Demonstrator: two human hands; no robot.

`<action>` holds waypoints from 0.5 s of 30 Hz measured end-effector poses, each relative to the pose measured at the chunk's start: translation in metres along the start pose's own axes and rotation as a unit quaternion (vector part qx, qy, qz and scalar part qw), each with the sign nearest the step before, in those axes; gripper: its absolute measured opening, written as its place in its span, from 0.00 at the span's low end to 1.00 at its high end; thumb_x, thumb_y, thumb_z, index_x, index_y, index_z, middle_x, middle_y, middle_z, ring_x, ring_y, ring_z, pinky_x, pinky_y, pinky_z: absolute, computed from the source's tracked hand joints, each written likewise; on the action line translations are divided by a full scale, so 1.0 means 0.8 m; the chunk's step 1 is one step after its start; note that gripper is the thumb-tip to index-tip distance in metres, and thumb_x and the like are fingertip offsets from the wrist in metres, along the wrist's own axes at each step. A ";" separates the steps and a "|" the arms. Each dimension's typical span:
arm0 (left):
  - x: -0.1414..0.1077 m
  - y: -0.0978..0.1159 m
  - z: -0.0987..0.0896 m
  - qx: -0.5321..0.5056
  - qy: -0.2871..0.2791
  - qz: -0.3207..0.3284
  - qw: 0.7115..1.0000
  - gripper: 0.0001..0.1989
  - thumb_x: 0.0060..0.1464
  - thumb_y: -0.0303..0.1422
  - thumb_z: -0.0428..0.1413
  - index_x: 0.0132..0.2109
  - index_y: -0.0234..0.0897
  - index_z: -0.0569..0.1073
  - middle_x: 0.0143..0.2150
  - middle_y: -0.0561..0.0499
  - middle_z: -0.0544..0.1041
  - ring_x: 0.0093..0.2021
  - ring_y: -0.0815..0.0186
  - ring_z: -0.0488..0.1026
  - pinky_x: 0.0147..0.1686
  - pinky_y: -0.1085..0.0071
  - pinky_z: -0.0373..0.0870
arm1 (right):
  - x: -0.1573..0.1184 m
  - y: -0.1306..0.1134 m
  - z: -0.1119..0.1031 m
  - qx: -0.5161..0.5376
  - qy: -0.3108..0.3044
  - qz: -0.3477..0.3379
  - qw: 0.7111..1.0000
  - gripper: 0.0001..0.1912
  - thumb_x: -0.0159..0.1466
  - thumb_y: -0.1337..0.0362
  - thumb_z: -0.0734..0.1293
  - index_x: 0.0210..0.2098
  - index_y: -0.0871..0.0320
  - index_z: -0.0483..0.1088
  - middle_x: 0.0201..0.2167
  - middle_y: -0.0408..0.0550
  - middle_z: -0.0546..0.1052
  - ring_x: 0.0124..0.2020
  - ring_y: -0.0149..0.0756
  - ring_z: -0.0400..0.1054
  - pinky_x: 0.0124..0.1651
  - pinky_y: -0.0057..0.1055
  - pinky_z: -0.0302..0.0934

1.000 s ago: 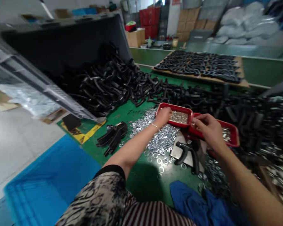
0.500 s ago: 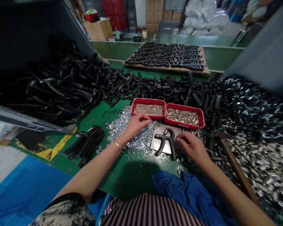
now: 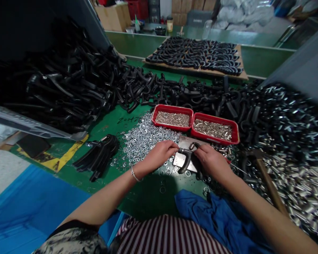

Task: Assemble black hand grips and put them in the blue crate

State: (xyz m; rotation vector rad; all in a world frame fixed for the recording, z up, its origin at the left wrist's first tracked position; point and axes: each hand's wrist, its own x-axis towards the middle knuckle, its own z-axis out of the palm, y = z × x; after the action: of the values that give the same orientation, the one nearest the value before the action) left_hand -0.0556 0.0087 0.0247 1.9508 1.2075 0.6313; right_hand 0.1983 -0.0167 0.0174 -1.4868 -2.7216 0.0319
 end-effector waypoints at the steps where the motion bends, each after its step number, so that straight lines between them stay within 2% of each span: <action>1: 0.000 0.003 0.001 0.019 -0.002 0.013 1.000 0.06 0.64 0.31 0.55 0.43 0.38 0.77 0.42 0.50 0.80 0.43 0.64 0.75 0.47 0.65 0.69 | 0.002 -0.002 -0.004 -0.014 -0.015 -0.008 1.000 0.10 0.71 0.70 0.60 0.46 0.62 0.73 0.42 0.52 0.73 0.47 0.44 0.67 0.44 0.34 0.66; 4: 0.005 0.009 0.009 0.066 0.000 0.047 0.997 0.06 0.66 0.31 0.55 0.42 0.36 0.77 0.43 0.49 0.79 0.45 0.63 0.74 0.49 0.65 0.68 | 0.006 -0.008 -0.012 -0.054 -0.048 -0.023 0.997 0.09 0.69 0.72 0.62 0.45 0.63 0.73 0.41 0.53 0.73 0.46 0.45 0.68 0.41 0.34 0.66; 8: 0.017 0.014 0.030 0.158 0.023 0.107 0.981 0.08 0.66 0.33 0.54 0.41 0.35 0.76 0.41 0.49 0.77 0.46 0.61 0.71 0.51 0.62 0.64 | 0.004 -0.015 -0.011 -0.103 -0.041 -0.040 0.993 0.08 0.68 0.71 0.63 0.42 0.64 0.74 0.39 0.54 0.74 0.43 0.45 0.69 0.36 0.35 0.67; 12: 0.028 0.018 0.058 0.233 0.026 0.136 0.962 0.11 0.68 0.34 0.52 0.42 0.34 0.76 0.42 0.48 0.77 0.47 0.59 0.70 0.51 0.59 0.62 | -0.009 -0.019 0.001 -0.104 -0.017 -0.062 0.993 0.12 0.68 0.73 0.62 0.46 0.67 0.75 0.40 0.56 0.75 0.42 0.47 0.68 0.40 0.38 0.70; 15: 0.031 0.018 0.075 0.274 0.020 0.153 0.949 0.13 0.69 0.34 0.49 0.42 0.33 0.75 0.41 0.46 0.77 0.46 0.58 0.69 0.49 0.58 0.61 | -0.025 -0.014 0.012 -0.055 0.009 -0.063 0.996 0.17 0.68 0.73 0.61 0.54 0.70 0.72 0.46 0.60 0.75 0.46 0.48 0.68 0.46 0.41 0.71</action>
State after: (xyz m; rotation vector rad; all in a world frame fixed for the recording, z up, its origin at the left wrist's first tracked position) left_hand 0.0063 0.0070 0.0008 2.6400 1.2015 0.5238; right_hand 0.1997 -0.0397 0.0080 -1.3292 -2.8374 -0.1372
